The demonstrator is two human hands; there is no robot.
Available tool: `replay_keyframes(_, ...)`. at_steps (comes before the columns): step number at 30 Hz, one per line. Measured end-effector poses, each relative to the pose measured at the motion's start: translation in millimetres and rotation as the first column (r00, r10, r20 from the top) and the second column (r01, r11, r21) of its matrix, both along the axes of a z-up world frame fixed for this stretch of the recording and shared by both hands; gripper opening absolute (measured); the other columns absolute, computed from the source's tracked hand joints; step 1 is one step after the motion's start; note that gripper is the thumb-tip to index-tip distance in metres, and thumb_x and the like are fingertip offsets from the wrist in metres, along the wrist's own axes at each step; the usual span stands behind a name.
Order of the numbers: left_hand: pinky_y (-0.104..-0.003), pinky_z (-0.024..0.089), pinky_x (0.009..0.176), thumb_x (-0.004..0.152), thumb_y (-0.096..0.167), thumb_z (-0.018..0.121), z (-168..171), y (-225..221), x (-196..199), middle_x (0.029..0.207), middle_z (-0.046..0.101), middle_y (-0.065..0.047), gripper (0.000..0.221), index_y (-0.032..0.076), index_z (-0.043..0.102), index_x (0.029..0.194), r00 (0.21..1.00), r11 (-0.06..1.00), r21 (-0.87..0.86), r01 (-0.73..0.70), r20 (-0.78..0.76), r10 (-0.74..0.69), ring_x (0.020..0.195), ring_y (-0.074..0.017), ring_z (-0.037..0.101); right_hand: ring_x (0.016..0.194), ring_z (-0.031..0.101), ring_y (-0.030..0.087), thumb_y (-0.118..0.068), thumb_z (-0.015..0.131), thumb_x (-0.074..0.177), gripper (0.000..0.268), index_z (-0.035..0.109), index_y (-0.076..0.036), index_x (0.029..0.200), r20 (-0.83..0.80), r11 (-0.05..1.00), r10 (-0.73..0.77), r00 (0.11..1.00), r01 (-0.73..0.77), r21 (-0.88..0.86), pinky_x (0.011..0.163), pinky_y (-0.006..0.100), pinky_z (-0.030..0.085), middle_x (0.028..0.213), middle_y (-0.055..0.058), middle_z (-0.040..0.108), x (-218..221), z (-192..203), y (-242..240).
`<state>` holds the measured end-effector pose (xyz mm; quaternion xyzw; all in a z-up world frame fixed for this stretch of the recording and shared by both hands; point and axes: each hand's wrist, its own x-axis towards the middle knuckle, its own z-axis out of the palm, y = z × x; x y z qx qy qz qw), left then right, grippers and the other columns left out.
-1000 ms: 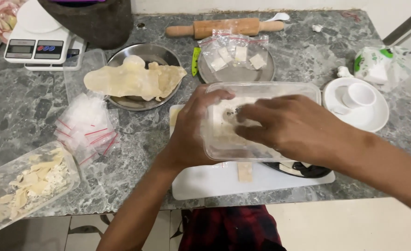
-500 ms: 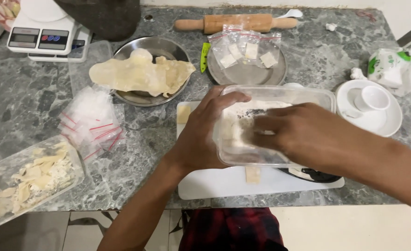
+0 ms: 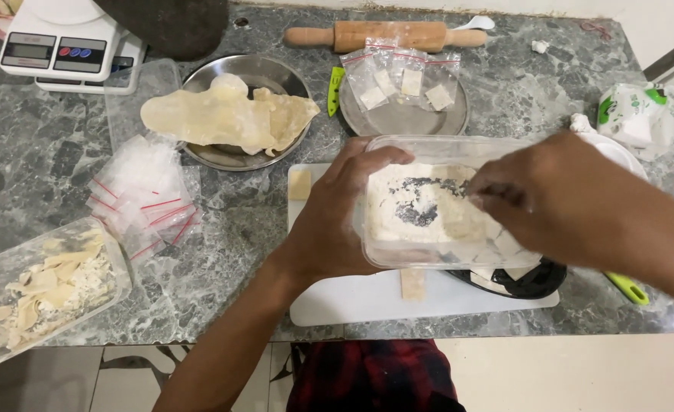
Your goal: The person places square pieces of dough into small plastic bags, removes some white powder from a container, and arranges the bagged dough in a black tray.
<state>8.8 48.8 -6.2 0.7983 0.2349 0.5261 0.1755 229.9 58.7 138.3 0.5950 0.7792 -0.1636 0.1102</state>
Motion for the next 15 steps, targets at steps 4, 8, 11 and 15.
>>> replay_keyframes(4,-0.057,0.051,0.12,0.072,0.045,0.097,2,-5,1,0.143,0.055,-0.009,0.103,0.008,0.035,0.145,0.998,0.998,-0.061,-0.035,-0.049,0.032,0.138,-0.0376,0.051,0.048,0.06,0.007,-0.011,0.045,0.101,0.041,0.061,-0.012,0.064,0.273,0.978,0.027,0.962,0.031,-0.207,0.046,0.018,0.054,0.058,-0.004,0.066,-20,-16,-9)
replay_keyframes(8,-0.047,0.061,0.096,0.08,0.048,0.085,5,-8,-2,0.151,0.045,-0.016,0.089,0.019,0.037,0.149,0.993,0.974,-0.227,-0.019,-0.115,-0.007,0.139,-0.0373,0.057,0.056,0.07,0.02,-0.012,0.061,0.095,0.016,0.069,-0.011,0.081,-0.227,0.963,0.265,0.937,-0.248,0.102,0.061,0.034,0.058,0.073,0.005,0.073,-30,-45,1)
replay_keyframes(11,-0.049,0.062,0.102,0.079,0.046,0.086,9,-6,0,0.153,0.043,-0.018,0.095,0.015,0.033,0.152,0.993,0.972,-0.237,-0.007,-0.114,-0.02,0.137,-0.0367,0.059,0.069,0.083,0.016,-0.013,0.071,0.092,0.016,0.082,-0.014,0.103,-0.486,0.97,0.242,0.84,-0.203,0.133,0.067,0.029,0.069,0.095,0.004,0.085,-39,-36,6)
replay_keyframes(15,-0.046,0.064,0.105,0.077,0.049,0.09,13,-6,0,0.148,0.049,-0.019,0.104,0.01,0.032,0.154,0.998,0.982,-0.184,-0.041,-0.048,0.032,0.135,-0.0329,0.059,0.06,0.071,0.01,-0.022,0.074,0.094,0.013,0.084,-0.016,0.088,-0.379,0.991,-0.096,0.92,0.052,-0.126,0.062,0.026,0.053,0.073,-0.001,0.082,-47,-22,7)
